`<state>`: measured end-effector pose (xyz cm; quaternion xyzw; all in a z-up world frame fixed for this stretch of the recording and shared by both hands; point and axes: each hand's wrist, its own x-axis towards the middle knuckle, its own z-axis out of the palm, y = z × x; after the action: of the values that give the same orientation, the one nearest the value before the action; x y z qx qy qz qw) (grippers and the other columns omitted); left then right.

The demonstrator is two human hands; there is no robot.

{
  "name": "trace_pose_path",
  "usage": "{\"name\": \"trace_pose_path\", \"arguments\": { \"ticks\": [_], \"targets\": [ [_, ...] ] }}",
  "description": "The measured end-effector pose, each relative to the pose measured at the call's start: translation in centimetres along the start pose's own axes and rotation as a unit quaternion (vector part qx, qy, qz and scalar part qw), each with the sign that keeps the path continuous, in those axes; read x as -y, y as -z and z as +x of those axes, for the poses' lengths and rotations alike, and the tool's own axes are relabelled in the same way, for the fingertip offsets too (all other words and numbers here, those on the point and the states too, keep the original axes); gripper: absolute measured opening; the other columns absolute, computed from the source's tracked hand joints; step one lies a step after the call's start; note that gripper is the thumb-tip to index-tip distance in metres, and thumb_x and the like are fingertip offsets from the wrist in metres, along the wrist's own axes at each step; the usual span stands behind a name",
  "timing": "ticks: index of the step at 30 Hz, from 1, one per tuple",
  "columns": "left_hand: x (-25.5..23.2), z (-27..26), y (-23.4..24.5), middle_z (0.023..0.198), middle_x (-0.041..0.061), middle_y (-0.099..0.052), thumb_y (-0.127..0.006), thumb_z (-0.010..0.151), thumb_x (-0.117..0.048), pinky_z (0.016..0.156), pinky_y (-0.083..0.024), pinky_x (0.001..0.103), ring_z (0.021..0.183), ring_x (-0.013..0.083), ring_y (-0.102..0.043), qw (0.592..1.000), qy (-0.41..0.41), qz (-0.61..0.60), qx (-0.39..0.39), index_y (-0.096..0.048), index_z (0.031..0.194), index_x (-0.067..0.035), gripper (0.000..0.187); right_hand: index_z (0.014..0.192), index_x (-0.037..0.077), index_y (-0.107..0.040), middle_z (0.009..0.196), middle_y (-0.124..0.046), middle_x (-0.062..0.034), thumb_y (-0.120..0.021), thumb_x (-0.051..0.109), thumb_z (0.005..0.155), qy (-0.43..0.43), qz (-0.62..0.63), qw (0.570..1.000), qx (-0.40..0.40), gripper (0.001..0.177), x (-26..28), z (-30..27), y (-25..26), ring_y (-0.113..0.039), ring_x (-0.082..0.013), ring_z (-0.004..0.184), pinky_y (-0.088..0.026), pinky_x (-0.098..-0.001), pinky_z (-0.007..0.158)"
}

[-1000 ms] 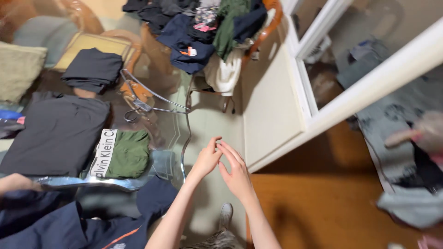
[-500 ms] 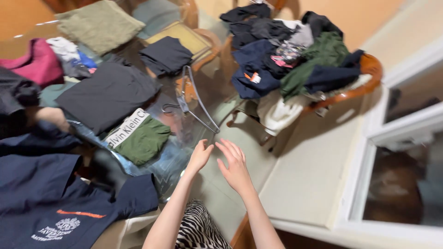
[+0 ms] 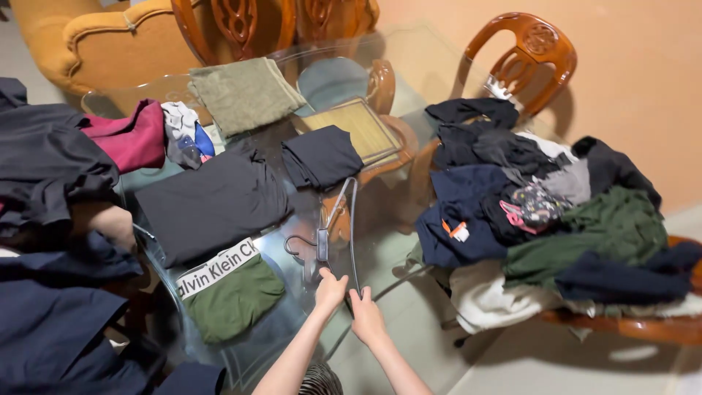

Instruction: The person is folding various items of clothing on a glass table.

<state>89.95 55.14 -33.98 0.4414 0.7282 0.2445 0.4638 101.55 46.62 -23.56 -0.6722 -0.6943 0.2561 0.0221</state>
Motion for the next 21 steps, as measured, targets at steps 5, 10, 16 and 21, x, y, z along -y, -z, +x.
{"name": "trace_pose_path", "arguments": {
  "ticks": [5, 10, 16, 21],
  "targets": [
    [0.5, 2.0, -0.8, 0.110, 0.030, -0.070, -0.063, 0.092, -0.038, 0.090, -0.052, 0.054, 0.104, 0.0478, -0.068, 0.997, 0.014, 0.063, -0.039, -0.047, 0.117, 0.002, 0.049, 0.133, 0.015, -0.047, 0.125, -0.044, -0.0180, -0.085, 0.006, 0.066, 0.052, 0.042, 0.993, 0.096, 0.078, 0.3, 2.7, 3.3, -0.064, -0.0425, 0.102, -0.056, -0.0475, 0.088],
    [-4.2, -1.4, 3.8, 0.095, 0.020, -0.075, -0.051, 0.103, -0.027, 0.072, -0.055, 0.049, 0.081, 0.0370, -0.073, 0.992, -0.004, -0.047, -0.114, -0.057, 0.110, -0.008, 0.021, 0.133, 0.012, -0.045, 0.115, -0.050, -0.0167, -0.093, 0.022, 0.061, 0.091, 0.161, 0.966, 0.182, 0.087, 2.3, 5.7, 4.9, -0.070, -0.0380, 0.088, -0.058, -0.0415, 0.082],
    [-5.6, -1.2, 7.2, 0.077, 0.009, -0.077, -0.054, 0.101, -0.020, 0.048, -0.051, 0.036, 0.051, 0.0196, -0.066, 0.962, 0.006, -0.258, -0.095, -0.066, 0.117, -0.015, 0.021, 0.128, 0.013, -0.057, 0.098, -0.074, -0.0057, -0.078, 0.028, 0.078, 0.199, 0.129, 0.953, 0.189, 0.056, 6.8, 9.8, 13.1, -0.073, -0.0258, 0.089, -0.055, -0.0377, 0.080],
    [-10.6, -2.2, 11.4, 0.066, 0.007, -0.074, -0.053, 0.099, -0.025, 0.050, -0.053, 0.034, 0.050, 0.0189, -0.071, 0.960, -0.004, -0.237, -0.146, -0.070, 0.124, -0.022, 0.030, 0.109, 0.009, -0.067, 0.112, -0.071, -0.0105, -0.076, 0.017, 0.078, 0.402, 0.098, 0.899, -0.146, 0.033, 6.9, 17.7, 18.8, -0.064, -0.0320, 0.112, -0.049, -0.0435, 0.097]
  ]
}}
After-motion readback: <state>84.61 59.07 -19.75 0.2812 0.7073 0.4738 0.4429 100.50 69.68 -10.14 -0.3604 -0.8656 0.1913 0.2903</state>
